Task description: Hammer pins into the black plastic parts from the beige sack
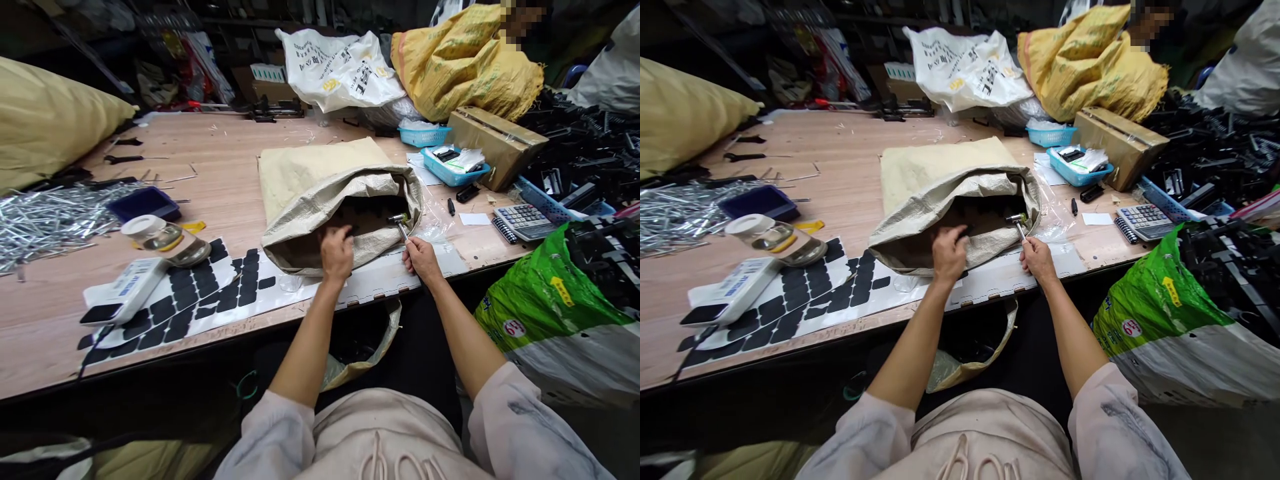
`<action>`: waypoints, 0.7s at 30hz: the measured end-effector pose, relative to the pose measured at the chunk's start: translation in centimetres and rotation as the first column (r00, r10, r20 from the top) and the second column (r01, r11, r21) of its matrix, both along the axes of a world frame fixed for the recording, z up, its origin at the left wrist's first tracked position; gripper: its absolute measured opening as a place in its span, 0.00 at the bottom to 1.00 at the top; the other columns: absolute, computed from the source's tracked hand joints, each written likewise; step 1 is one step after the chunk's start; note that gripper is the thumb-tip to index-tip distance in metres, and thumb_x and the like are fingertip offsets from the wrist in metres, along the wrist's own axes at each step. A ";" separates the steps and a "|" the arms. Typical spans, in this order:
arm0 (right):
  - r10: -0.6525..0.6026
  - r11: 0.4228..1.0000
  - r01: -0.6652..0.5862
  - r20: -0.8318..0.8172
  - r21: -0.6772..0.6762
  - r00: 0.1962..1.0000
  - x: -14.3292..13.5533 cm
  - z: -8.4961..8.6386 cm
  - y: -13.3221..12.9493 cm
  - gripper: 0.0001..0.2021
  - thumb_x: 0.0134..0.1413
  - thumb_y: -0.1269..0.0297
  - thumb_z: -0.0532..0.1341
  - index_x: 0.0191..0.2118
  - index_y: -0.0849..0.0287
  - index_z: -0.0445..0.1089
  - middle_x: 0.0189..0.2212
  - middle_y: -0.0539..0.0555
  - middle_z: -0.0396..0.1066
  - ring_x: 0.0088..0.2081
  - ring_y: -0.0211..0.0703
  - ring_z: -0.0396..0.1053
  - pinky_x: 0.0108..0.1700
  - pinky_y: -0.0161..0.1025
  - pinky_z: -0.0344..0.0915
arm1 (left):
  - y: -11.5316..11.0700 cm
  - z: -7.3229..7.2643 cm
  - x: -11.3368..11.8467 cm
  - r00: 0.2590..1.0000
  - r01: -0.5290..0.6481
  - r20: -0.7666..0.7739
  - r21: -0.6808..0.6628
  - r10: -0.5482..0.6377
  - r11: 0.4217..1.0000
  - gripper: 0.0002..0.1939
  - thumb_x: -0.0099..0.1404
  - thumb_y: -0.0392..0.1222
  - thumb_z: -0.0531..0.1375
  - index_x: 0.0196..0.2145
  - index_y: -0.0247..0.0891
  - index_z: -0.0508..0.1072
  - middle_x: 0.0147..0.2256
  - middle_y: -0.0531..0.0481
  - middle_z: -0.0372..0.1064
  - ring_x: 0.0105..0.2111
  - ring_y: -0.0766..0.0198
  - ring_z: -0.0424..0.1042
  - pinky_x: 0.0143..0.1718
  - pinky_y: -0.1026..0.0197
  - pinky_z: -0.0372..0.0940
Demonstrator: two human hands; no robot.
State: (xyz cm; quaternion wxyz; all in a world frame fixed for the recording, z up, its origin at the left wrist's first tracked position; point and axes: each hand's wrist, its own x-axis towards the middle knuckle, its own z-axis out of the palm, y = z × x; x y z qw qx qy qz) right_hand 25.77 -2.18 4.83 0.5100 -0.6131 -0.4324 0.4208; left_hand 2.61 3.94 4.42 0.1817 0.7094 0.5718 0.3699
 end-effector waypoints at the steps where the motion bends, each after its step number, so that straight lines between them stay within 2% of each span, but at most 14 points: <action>1: 0.003 1.000 -0.003 0.002 0.004 1.000 0.0 0.0 0.0 0.16 0.57 0.49 0.62 0.38 0.58 0.71 0.19 0.44 0.66 0.14 0.33 0.60 0.12 0.29 0.56 | -1.7 -0.3 0.4 0.997 0.062 -0.041 0.016 -0.061 0.998 0.17 0.70 0.37 0.59 0.54 0.42 0.79 0.47 0.44 0.74 0.51 0.48 0.69 0.56 0.48 0.64; 4: 0.010 1.000 -0.011 0.009 0.020 1.000 0.1 -0.2 0.0 0.16 0.57 0.48 0.62 0.38 0.58 0.71 0.19 0.44 0.66 0.15 0.33 0.60 0.12 0.29 0.56 | -5.3 -1.0 1.6 0.965 0.231 -0.125 -0.013 -0.231 0.973 0.15 0.67 0.34 0.62 0.49 0.45 0.81 0.43 0.47 0.76 0.49 0.51 0.68 0.54 0.50 0.63; 6: 0.019 0.999 -0.020 0.017 0.036 1.000 0.2 -0.2 0.0 0.17 0.57 0.48 0.63 0.38 0.58 0.72 0.19 0.44 0.66 0.15 0.33 0.60 0.13 0.29 0.57 | -5.9 -1.2 1.9 0.962 0.244 -0.113 -0.046 -0.247 0.969 0.14 0.67 0.34 0.64 0.48 0.44 0.81 0.43 0.47 0.77 0.48 0.52 0.68 0.54 0.51 0.63; 11: 0.008 0.995 -0.013 0.052 0.099 0.999 0.0 -0.2 -1.0 0.20 0.57 0.46 0.63 0.41 0.59 0.75 0.23 0.46 0.67 0.16 0.32 0.60 0.14 0.29 0.57 | -5.1 -0.6 1.8 0.972 0.208 -0.084 -0.121 -0.219 0.971 0.11 0.65 0.39 0.67 0.46 0.42 0.82 0.43 0.47 0.77 0.48 0.52 0.68 0.54 0.52 0.63; 15: -0.018 0.996 0.009 0.094 0.092 0.995 0.0 -0.3 -4.0 0.24 0.58 0.46 0.63 0.50 0.60 0.77 0.26 0.48 0.71 0.16 0.33 0.60 0.15 0.31 0.58 | -5.1 -0.4 2.1 0.979 0.168 -0.093 -0.155 -0.184 0.973 0.11 0.64 0.44 0.69 0.45 0.44 0.83 0.42 0.48 0.77 0.48 0.52 0.67 0.52 0.53 0.63; 18: 0.030 0.997 -0.043 0.203 0.064 0.979 0.0 -0.4 -6.5 0.26 0.59 0.47 0.62 0.54 0.62 0.77 0.27 0.50 0.73 0.17 0.34 0.61 0.17 0.33 0.59 | -5.1 -0.3 2.5 0.983 0.130 -0.104 -0.186 -0.151 0.974 0.11 0.63 0.47 0.70 0.44 0.46 0.84 0.42 0.48 0.76 0.49 0.52 0.67 0.52 0.52 0.63; 21: 0.045 0.996 -0.066 0.315 0.054 0.948 -0.2 -0.2 -7.9 0.28 0.60 0.48 0.61 0.59 0.63 0.75 0.27 0.52 0.75 0.19 0.36 0.63 0.21 0.34 0.63 | -4.9 0.0 2.6 0.986 0.104 -0.105 -0.223 -0.130 0.969 0.10 0.63 0.45 0.69 0.43 0.48 0.84 0.42 0.49 0.77 0.49 0.51 0.67 0.53 0.51 0.63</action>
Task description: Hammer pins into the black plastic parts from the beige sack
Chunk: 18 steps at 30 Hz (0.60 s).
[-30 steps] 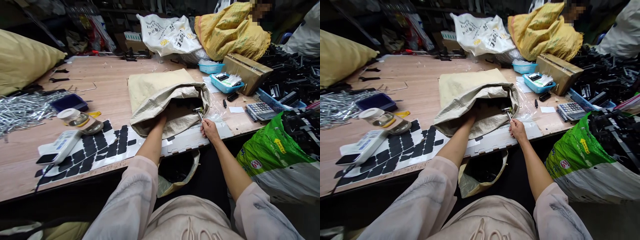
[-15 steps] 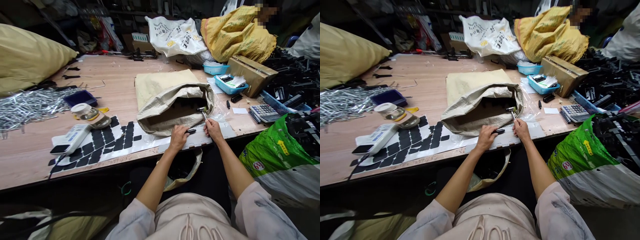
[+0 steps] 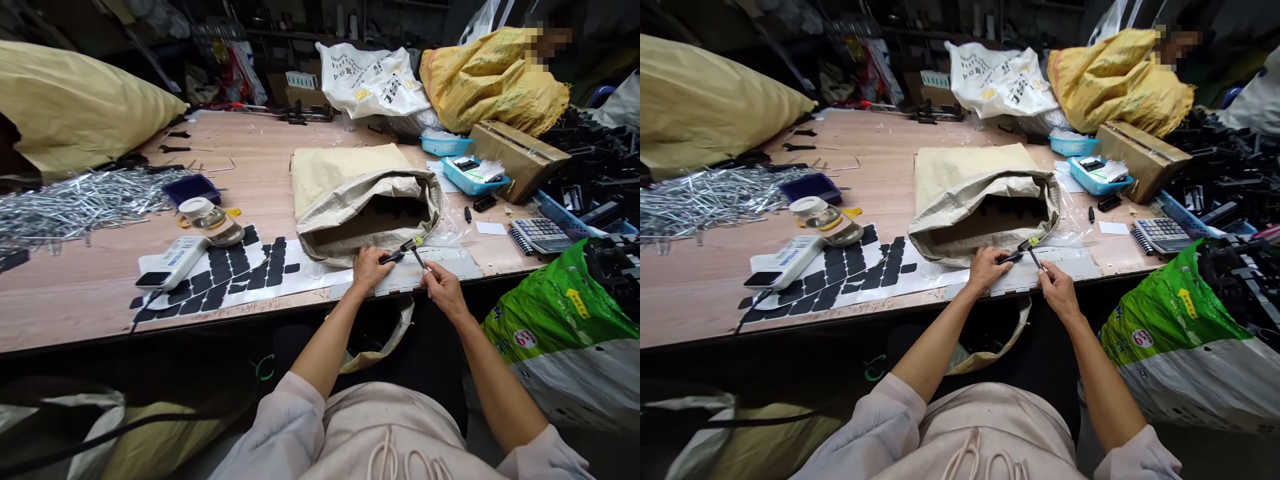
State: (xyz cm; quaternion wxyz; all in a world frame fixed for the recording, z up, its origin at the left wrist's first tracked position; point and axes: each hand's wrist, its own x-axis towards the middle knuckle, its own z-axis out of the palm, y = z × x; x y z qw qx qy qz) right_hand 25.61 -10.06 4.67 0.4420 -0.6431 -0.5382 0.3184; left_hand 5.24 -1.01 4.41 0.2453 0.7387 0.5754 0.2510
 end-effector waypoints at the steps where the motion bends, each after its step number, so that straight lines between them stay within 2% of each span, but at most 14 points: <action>1: -0.003 1.000 0.003 0.029 0.004 1.000 -0.1 0.2 -0.2 0.29 0.61 0.49 0.61 0.60 0.63 0.74 0.27 0.52 0.75 0.20 0.37 0.64 0.23 0.35 0.64 | 0.1 0.1 0.0 1.000 -0.004 0.006 -0.014 0.004 1.000 0.10 0.62 0.44 0.69 0.43 0.48 0.84 0.42 0.49 0.77 0.49 0.51 0.68 0.53 0.51 0.64; 6: -0.010 0.997 0.000 0.130 0.072 0.991 -0.8 1.1 -0.3 0.28 0.64 0.51 0.58 0.64 0.60 0.72 0.29 0.53 0.78 0.27 0.41 0.71 0.32 0.38 0.70 | 0.9 0.4 -0.1 0.997 0.004 0.075 -0.083 0.002 0.997 0.11 0.59 0.42 0.71 0.42 0.47 0.85 0.41 0.49 0.79 0.48 0.52 0.70 0.51 0.53 0.66; 11: -0.004 0.997 -0.020 0.278 0.081 0.960 -1.1 0.8 -0.2 0.24 0.63 0.54 0.58 0.60 0.57 0.76 0.30 0.54 0.80 0.31 0.46 0.75 0.42 0.43 0.73 | 1.3 0.4 -0.2 0.996 0.010 0.085 -0.099 -0.002 0.995 0.11 0.59 0.42 0.71 0.42 0.47 0.86 0.41 0.50 0.79 0.49 0.52 0.70 0.52 0.54 0.65; 18: 0.020 0.995 -0.043 0.242 0.092 0.970 -2.0 1.6 -0.2 0.26 0.64 0.54 0.58 0.62 0.60 0.74 0.29 0.53 0.79 0.31 0.44 0.75 0.40 0.40 0.71 | 0.9 0.9 -0.2 0.998 0.019 0.066 -0.100 -0.013 0.995 0.12 0.60 0.42 0.71 0.43 0.47 0.85 0.43 0.49 0.79 0.50 0.51 0.69 0.54 0.52 0.64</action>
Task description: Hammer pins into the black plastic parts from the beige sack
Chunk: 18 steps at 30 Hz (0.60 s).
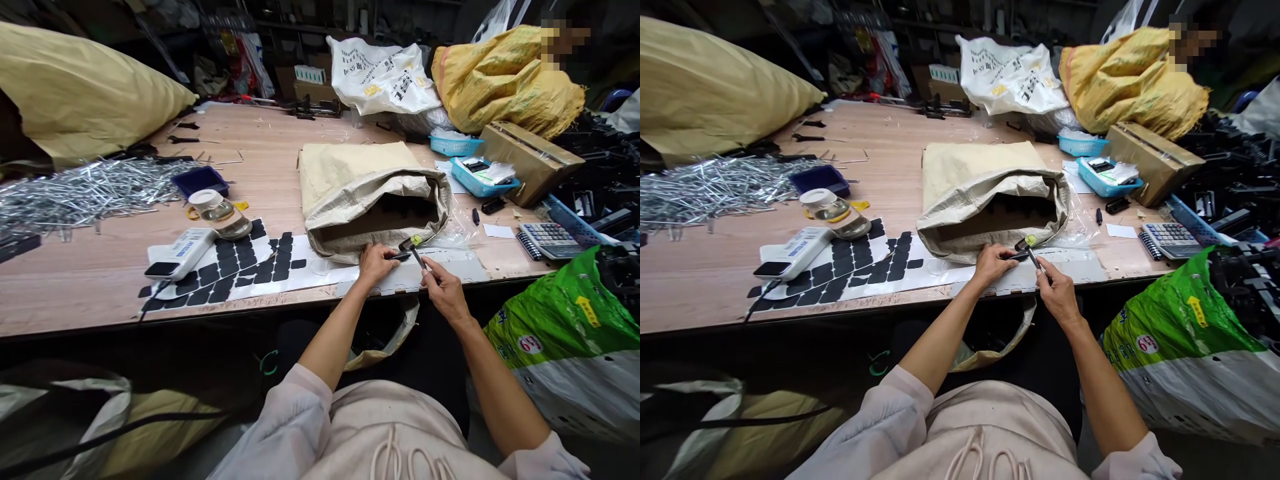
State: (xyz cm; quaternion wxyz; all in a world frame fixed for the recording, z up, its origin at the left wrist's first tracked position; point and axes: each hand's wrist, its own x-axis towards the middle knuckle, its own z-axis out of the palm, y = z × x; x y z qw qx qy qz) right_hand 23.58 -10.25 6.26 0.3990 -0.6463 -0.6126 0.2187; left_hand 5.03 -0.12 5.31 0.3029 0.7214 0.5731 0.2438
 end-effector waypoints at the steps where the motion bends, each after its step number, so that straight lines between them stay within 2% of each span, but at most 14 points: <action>1: 0.013 1.000 -0.013 0.001 0.001 1.000 -0.1 0.0 0.0 0.26 0.64 0.54 0.58 0.62 0.59 0.75 0.29 0.53 0.78 0.31 0.44 0.75 0.40 0.40 0.71 | 0.0 0.0 0.0 1.000 -0.004 -0.005 0.000 0.004 1.000 0.12 0.60 0.43 0.70 0.43 0.48 0.85 0.43 0.50 0.79 0.50 0.51 0.69 0.54 0.53 0.64; 4: 0.045 0.998 -0.045 -0.003 -0.045 0.999 0.0 -0.4 0.0 0.25 0.62 0.55 0.59 0.60 0.60 0.76 0.26 0.52 0.77 0.29 0.44 0.73 0.39 0.40 0.71 | -0.1 0.1 0.0 1.000 -0.010 -0.022 -0.007 0.010 1.000 0.12 0.60 0.43 0.70 0.42 0.48 0.85 0.42 0.50 0.78 0.49 0.52 0.69 0.53 0.53 0.64; 7: 0.031 0.994 -0.043 -0.115 -0.105 0.993 0.7 -0.7 0.9 0.27 0.61 0.52 0.60 0.60 0.62 0.75 0.25 0.51 0.74 0.23 0.40 0.68 0.30 0.38 0.69 | -0.1 0.1 0.1 1.000 -0.004 -0.019 -0.004 0.003 1.000 0.12 0.60 0.44 0.70 0.43 0.48 0.85 0.42 0.49 0.78 0.49 0.51 0.69 0.52 0.53 0.64; 10: -0.011 0.994 -0.019 -0.263 -0.112 0.965 1.5 -0.7 3.0 0.30 0.58 0.48 0.62 0.60 0.64 0.74 0.25 0.49 0.73 0.18 0.35 0.61 0.20 0.35 0.62 | -0.3 -0.1 0.1 1.000 -0.015 -0.012 0.019 0.015 1.000 0.10 0.60 0.43 0.70 0.41 0.47 0.85 0.43 0.49 0.78 0.50 0.50 0.68 0.53 0.51 0.64; 12: -0.042 0.995 0.007 -0.345 -0.103 0.938 2.1 -0.7 4.7 0.32 0.56 0.47 0.63 0.59 0.64 0.73 0.25 0.48 0.72 0.16 0.33 0.60 0.17 0.33 0.58 | -0.5 -0.3 0.1 1.000 -0.025 -0.009 0.034 0.025 0.999 0.10 0.60 0.42 0.70 0.41 0.47 0.85 0.43 0.49 0.78 0.50 0.50 0.68 0.54 0.50 0.64; 15: -0.083 0.991 0.027 -0.455 -0.129 0.887 2.9 -1.0 6.8 0.33 0.53 0.46 0.65 0.58 0.64 0.72 0.22 0.46 0.70 0.16 0.33 0.60 0.14 0.31 0.56 | -0.5 -0.7 0.1 1.000 -0.024 -0.010 0.047 0.025 0.999 0.09 0.61 0.42 0.69 0.41 0.47 0.84 0.42 0.50 0.77 0.50 0.51 0.68 0.54 0.51 0.64; 18: -0.109 0.989 0.036 -0.535 -0.146 0.838 3.5 -1.5 7.7 0.32 0.52 0.46 0.65 0.56 0.64 0.72 0.20 0.44 0.68 0.15 0.33 0.60 0.14 0.31 0.57 | -0.3 -0.7 0.1 1.000 -0.019 -0.008 0.057 0.019 0.998 0.09 0.62 0.43 0.69 0.41 0.47 0.84 0.41 0.50 0.77 0.49 0.52 0.68 0.54 0.52 0.64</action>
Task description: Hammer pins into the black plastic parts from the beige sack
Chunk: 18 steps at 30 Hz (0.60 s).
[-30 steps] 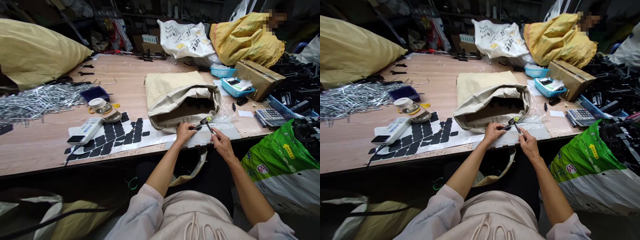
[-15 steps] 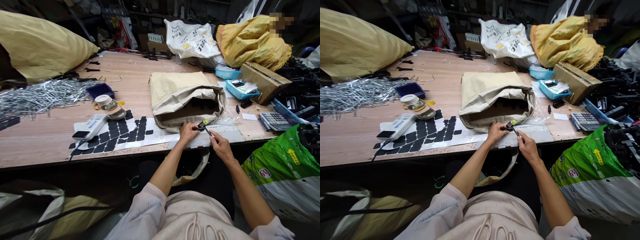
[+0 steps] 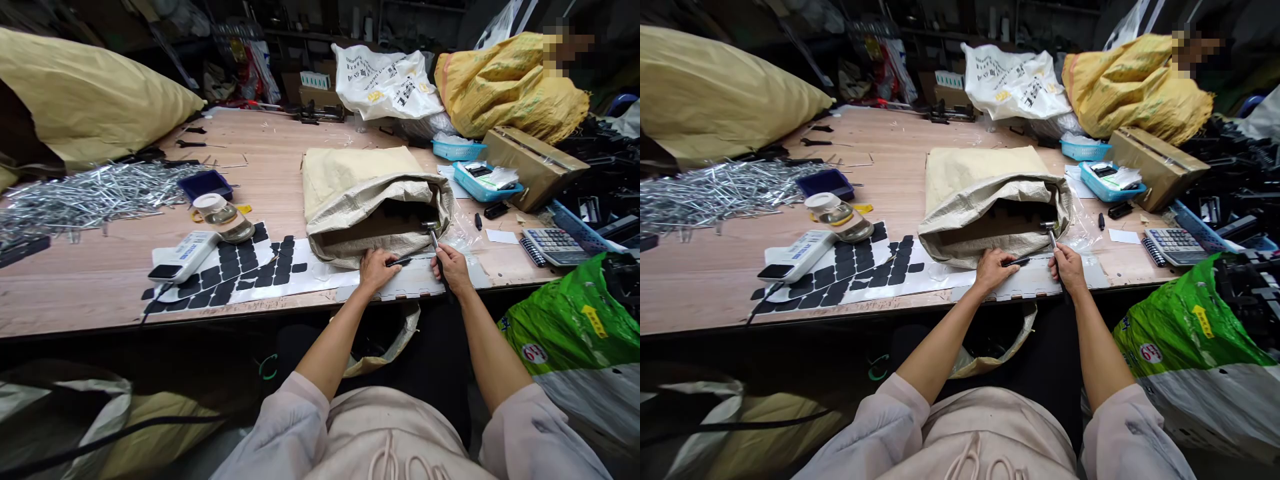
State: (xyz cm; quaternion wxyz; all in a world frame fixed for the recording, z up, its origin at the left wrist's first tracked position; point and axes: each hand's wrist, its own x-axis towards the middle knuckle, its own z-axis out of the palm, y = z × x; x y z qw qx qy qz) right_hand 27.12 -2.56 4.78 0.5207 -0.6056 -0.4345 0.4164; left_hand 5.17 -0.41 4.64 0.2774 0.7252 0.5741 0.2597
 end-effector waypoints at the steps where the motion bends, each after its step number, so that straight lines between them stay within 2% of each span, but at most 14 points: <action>1: -0.007 1.000 0.007 -0.014 0.005 1.000 0.1 -0.1 0.1 0.31 0.52 0.46 0.65 0.56 0.63 0.72 0.20 0.44 0.68 0.15 0.33 0.60 0.14 0.30 0.58 | 0.0 0.1 -0.1 1.000 0.004 0.008 0.002 -0.004 1.000 0.09 0.62 0.43 0.69 0.41 0.46 0.84 0.41 0.50 0.76 0.49 0.52 0.68 0.53 0.52 0.64; 4: -0.005 1.000 0.006 -0.028 0.014 1.000 0.3 -0.2 0.0 0.30 0.53 0.46 0.65 0.55 0.63 0.72 0.20 0.43 0.68 0.15 0.33 0.60 0.14 0.30 0.58 | -1.1 0.8 -0.8 0.997 0.040 0.071 0.039 -0.043 0.998 0.08 0.62 0.42 0.69 0.40 0.44 0.83 0.39 0.49 0.76 0.46 0.54 0.68 0.51 0.53 0.65; 7: -0.006 1.000 0.007 -0.043 0.018 0.999 0.3 -0.2 -0.1 0.29 0.53 0.47 0.65 0.54 0.63 0.72 0.20 0.43 0.68 0.15 0.33 0.60 0.14 0.30 0.57 | -4.2 1.3 -2.7 0.982 0.105 0.131 0.195 -0.133 0.975 0.08 0.62 0.42 0.69 0.40 0.43 0.83 0.39 0.48 0.73 0.43 0.56 0.68 0.51 0.53 0.65; 10: -0.007 1.000 0.007 -0.041 0.022 0.999 0.2 -0.2 -0.1 0.30 0.53 0.47 0.65 0.55 0.64 0.72 0.20 0.43 0.68 0.15 0.33 0.60 0.14 0.30 0.57 | -8.2 1.2 -5.1 0.964 0.221 0.080 0.301 -0.255 0.928 0.08 0.62 0.46 0.68 0.39 0.44 0.83 0.38 0.46 0.71 0.41 0.56 0.68 0.50 0.51 0.66; 13: -0.004 1.000 0.005 -0.035 0.019 0.999 0.1 -0.3 -0.2 0.29 0.53 0.47 0.65 0.54 0.63 0.72 0.20 0.43 0.67 0.16 0.33 0.60 0.14 0.30 0.57 | -10.7 1.0 -6.4 0.954 0.286 0.009 0.274 -0.299 0.918 0.11 0.59 0.48 0.69 0.40 0.47 0.83 0.38 0.45 0.72 0.41 0.54 0.69 0.48 0.50 0.67; 15: -0.006 1.000 0.006 -0.029 0.016 1.000 0.0 -0.4 -0.2 0.29 0.53 0.47 0.66 0.54 0.63 0.73 0.21 0.44 0.67 0.16 0.33 0.60 0.14 0.30 0.57 | -10.4 1.3 -6.1 0.967 0.235 0.031 0.265 -0.251 0.935 0.14 0.59 0.49 0.69 0.42 0.46 0.82 0.38 0.45 0.73 0.41 0.54 0.70 0.49 0.50 0.67; 16: -0.007 1.000 0.008 -0.025 0.015 1.000 -0.1 -0.4 -0.2 0.28 0.53 0.47 0.66 0.53 0.63 0.73 0.21 0.44 0.67 0.16 0.33 0.60 0.14 0.30 0.57 | -9.5 1.6 -5.7 0.976 0.183 0.064 0.267 -0.207 0.946 0.14 0.60 0.50 0.68 0.44 0.45 0.82 0.38 0.45 0.73 0.41 0.54 0.70 0.49 0.51 0.68; 18: -0.009 1.000 0.009 -0.019 0.015 1.000 -0.2 -0.3 -0.3 0.28 0.53 0.47 0.65 0.53 0.62 0.72 0.21 0.44 0.67 0.16 0.33 0.60 0.14 0.30 0.57 | -6.3 2.4 -4.3 0.987 0.028 0.143 0.253 -0.066 0.967 0.15 0.66 0.49 0.64 0.47 0.42 0.81 0.38 0.45 0.75 0.41 0.56 0.72 0.49 0.54 0.68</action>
